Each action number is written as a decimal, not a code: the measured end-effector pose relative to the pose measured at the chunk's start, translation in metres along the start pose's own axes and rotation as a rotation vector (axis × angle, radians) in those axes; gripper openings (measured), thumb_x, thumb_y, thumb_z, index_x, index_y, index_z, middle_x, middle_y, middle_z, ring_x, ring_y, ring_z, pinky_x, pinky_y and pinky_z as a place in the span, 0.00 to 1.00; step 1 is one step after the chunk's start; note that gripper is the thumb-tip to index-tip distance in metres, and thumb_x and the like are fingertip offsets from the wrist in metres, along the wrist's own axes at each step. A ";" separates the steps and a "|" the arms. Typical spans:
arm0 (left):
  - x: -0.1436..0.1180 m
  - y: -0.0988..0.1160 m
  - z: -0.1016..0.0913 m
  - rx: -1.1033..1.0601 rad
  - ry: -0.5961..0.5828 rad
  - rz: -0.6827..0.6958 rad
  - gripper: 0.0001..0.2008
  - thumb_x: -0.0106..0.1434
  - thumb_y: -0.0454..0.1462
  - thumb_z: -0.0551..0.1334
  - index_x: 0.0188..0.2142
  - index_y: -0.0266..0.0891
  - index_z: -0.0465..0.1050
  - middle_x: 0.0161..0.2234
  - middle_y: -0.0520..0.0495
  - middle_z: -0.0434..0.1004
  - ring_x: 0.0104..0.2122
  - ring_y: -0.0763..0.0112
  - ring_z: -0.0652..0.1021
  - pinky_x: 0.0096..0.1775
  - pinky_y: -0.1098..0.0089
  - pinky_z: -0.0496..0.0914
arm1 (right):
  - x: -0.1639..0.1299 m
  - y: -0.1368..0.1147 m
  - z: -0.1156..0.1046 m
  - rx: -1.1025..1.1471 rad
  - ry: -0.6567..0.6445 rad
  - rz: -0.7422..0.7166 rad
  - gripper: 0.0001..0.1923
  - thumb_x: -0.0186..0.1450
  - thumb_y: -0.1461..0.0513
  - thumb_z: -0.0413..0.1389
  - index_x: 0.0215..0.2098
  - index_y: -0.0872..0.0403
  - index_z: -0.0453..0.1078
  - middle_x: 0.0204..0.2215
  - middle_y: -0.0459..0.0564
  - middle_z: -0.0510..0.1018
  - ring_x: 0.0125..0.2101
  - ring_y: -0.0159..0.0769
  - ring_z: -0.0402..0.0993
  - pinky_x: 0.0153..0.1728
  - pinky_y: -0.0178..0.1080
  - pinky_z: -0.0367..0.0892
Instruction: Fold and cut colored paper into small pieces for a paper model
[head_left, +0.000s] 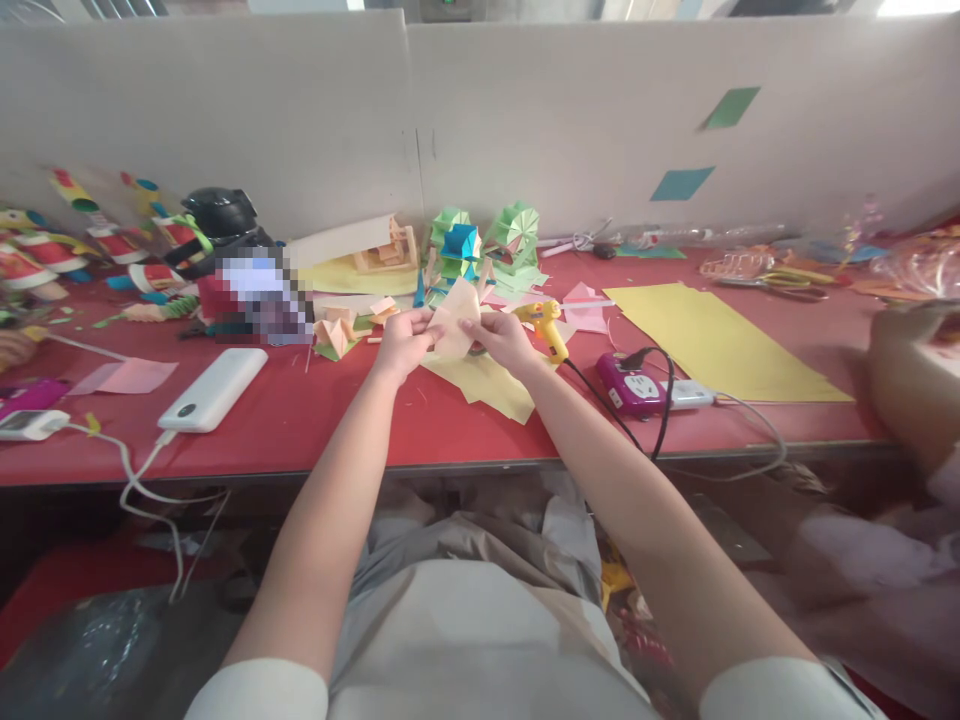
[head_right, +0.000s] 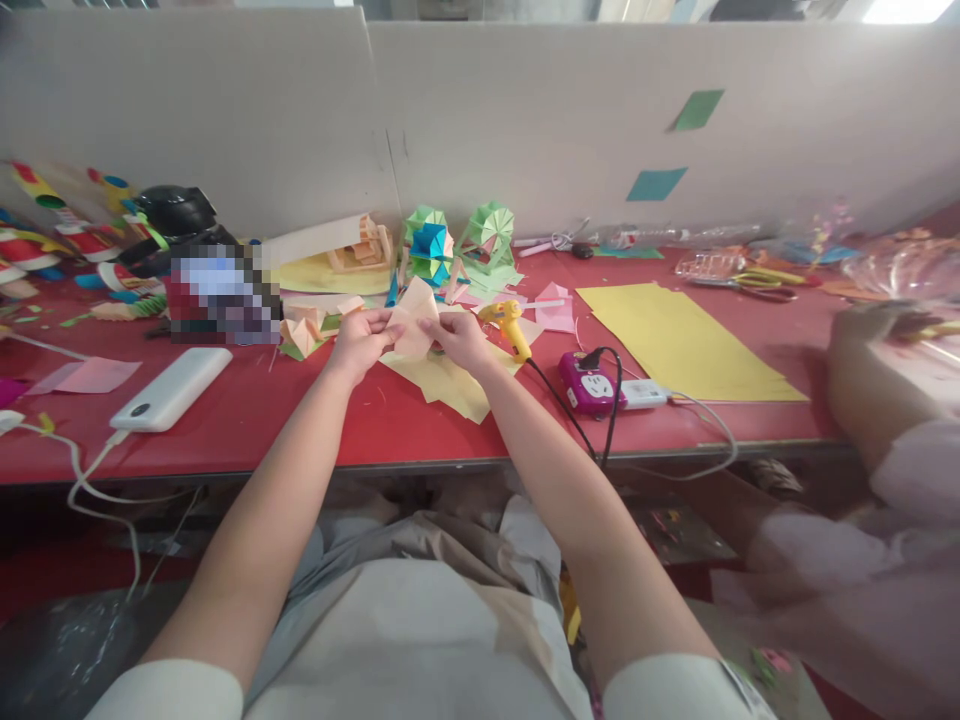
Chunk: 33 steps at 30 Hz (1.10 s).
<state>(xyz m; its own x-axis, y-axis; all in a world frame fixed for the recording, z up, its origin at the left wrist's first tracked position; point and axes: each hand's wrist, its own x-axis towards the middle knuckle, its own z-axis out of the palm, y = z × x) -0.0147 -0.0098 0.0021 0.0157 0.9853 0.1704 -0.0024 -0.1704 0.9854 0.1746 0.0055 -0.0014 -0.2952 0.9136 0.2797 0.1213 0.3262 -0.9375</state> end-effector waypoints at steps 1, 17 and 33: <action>0.000 0.001 0.000 0.000 -0.010 0.003 0.23 0.49 0.45 0.75 0.42 0.35 0.80 0.36 0.39 0.85 0.35 0.60 0.83 0.40 0.60 0.77 | 0.000 0.000 0.000 0.000 0.002 -0.005 0.29 0.58 0.37 0.61 0.24 0.54 0.71 0.22 0.48 0.73 0.25 0.32 0.68 0.27 0.37 0.66; -0.003 -0.002 0.005 0.185 0.098 0.285 0.09 0.57 0.37 0.68 0.37 0.37 0.81 0.39 0.42 0.84 0.40 0.62 0.83 0.46 0.64 0.76 | -0.002 -0.004 0.004 0.076 0.147 -0.002 0.24 0.56 0.42 0.64 0.36 0.53 0.76 0.28 0.48 0.78 0.27 0.33 0.73 0.28 0.35 0.67; 0.003 0.002 0.002 -0.052 0.319 -0.119 0.20 0.46 0.26 0.68 0.41 0.36 0.75 0.42 0.44 0.81 0.34 0.70 0.80 0.40 0.69 0.74 | 0.000 0.016 0.004 -0.160 -0.081 -0.314 0.19 0.57 0.50 0.68 0.43 0.51 0.81 0.51 0.57 0.74 0.47 0.44 0.76 0.43 0.45 0.78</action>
<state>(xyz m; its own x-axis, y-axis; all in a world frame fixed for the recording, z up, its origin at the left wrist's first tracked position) -0.0124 -0.0077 0.0049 -0.2947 0.9548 0.0380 -0.0706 -0.0614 0.9956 0.1726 0.0100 -0.0175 -0.4148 0.7428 0.5255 0.1577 0.6275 -0.7625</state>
